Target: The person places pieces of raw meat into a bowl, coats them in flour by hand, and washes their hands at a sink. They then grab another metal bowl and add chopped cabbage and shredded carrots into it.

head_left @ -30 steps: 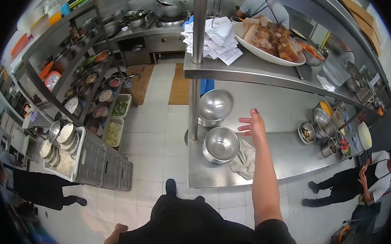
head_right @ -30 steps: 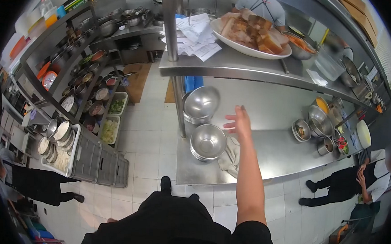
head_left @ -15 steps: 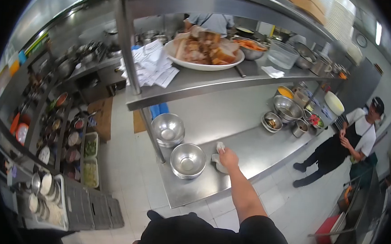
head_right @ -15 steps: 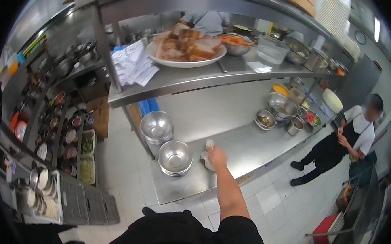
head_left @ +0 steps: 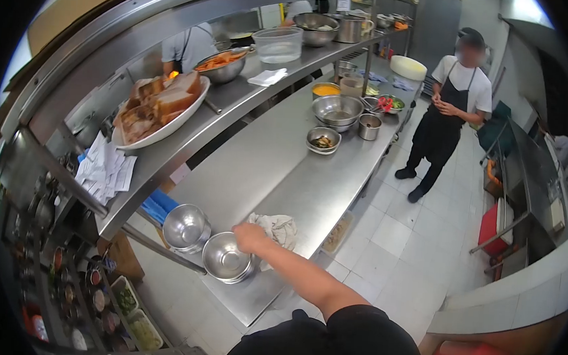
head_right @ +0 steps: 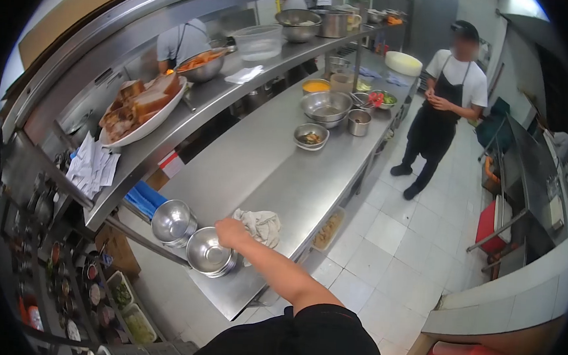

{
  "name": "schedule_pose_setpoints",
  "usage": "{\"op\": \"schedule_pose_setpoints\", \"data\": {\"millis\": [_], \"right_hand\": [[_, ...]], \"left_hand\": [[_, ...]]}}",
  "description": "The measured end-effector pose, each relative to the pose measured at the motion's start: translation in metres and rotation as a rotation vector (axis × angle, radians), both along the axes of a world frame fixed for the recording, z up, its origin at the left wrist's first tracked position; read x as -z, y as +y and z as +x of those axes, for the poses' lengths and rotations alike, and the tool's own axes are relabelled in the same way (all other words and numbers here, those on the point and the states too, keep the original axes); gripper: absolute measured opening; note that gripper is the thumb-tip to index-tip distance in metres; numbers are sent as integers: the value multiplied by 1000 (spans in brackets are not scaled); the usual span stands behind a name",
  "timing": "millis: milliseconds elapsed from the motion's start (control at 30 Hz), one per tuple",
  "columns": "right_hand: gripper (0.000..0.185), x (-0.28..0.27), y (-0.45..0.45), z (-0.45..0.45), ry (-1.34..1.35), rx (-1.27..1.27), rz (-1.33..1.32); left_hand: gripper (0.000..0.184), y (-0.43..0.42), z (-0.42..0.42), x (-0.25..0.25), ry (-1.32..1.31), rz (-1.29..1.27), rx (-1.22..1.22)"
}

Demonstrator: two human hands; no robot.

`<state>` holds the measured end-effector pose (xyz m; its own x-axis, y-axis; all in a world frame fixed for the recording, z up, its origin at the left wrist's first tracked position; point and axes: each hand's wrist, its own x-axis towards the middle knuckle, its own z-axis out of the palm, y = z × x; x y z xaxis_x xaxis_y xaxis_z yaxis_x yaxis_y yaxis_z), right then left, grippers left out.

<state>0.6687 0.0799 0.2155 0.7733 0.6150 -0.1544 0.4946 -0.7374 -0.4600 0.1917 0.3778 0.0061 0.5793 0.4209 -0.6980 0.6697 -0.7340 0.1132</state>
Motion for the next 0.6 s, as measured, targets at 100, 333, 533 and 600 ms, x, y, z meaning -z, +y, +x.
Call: {"op": "schedule_pose_setpoints", "data": {"millis": [100, 333, 533, 600], "right_hand": [[29, -5, -4, 0, -24, 59, 55], [21, -37, 1, 4, -234, -41, 114], [18, -37, 12, 10, -239, -68, 94], [20, -46, 13, 9, -212, -69, 70]], "left_hand": [[29, -14, 15, 4, -13, -26, -10], [27, -35, 32, 6, -31, -66, -28], [25, -41, 36, 6, -45, -79, -50], [24, -42, 36, 6, -53, -81, -55]]}}
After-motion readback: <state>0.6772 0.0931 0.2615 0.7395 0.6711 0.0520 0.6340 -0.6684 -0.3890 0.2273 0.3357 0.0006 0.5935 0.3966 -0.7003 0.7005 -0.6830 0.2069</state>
